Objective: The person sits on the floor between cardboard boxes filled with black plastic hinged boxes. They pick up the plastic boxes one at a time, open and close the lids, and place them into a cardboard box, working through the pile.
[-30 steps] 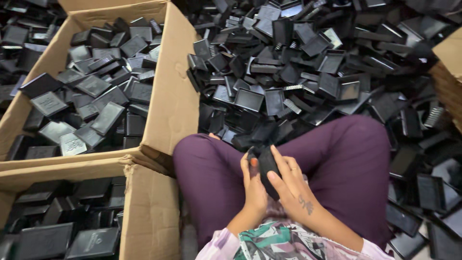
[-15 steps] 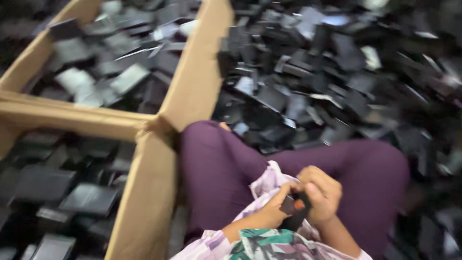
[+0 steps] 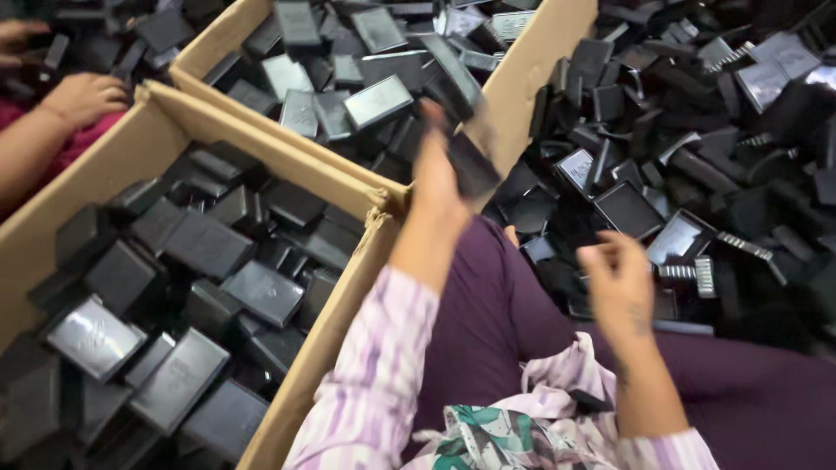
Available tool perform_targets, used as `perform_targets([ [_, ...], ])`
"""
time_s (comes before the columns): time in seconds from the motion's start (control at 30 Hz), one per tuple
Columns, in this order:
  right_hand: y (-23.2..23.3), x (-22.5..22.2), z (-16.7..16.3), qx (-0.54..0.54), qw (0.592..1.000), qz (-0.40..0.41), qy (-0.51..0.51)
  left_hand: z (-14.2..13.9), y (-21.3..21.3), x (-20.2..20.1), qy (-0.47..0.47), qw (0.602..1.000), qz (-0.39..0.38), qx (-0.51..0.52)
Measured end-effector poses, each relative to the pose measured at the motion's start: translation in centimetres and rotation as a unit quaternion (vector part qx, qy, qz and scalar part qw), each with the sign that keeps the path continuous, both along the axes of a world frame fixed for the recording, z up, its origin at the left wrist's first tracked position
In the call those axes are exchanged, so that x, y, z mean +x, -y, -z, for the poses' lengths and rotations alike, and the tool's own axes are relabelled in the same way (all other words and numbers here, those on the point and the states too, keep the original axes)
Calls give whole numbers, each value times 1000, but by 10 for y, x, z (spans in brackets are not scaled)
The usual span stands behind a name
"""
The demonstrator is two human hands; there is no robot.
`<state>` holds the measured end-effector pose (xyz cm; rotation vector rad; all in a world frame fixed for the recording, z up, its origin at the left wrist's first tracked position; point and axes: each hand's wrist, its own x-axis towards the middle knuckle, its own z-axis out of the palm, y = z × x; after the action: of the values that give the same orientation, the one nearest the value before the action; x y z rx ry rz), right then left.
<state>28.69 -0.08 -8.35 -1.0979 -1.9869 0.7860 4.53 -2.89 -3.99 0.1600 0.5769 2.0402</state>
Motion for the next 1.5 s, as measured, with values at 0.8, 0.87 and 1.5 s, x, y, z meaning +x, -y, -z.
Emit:
perform_targets([
  [0.8,10,37,22,-40,997,52,-39,97,-6,157,7,958,282,-55],
  [0.87,20,26,26,-71,994,82,-34,102,-6,164,-63,968,231,-77],
  [1.5,23,36,36,216,964,157,-12,148,1,177,-237,902,349,-94],
])
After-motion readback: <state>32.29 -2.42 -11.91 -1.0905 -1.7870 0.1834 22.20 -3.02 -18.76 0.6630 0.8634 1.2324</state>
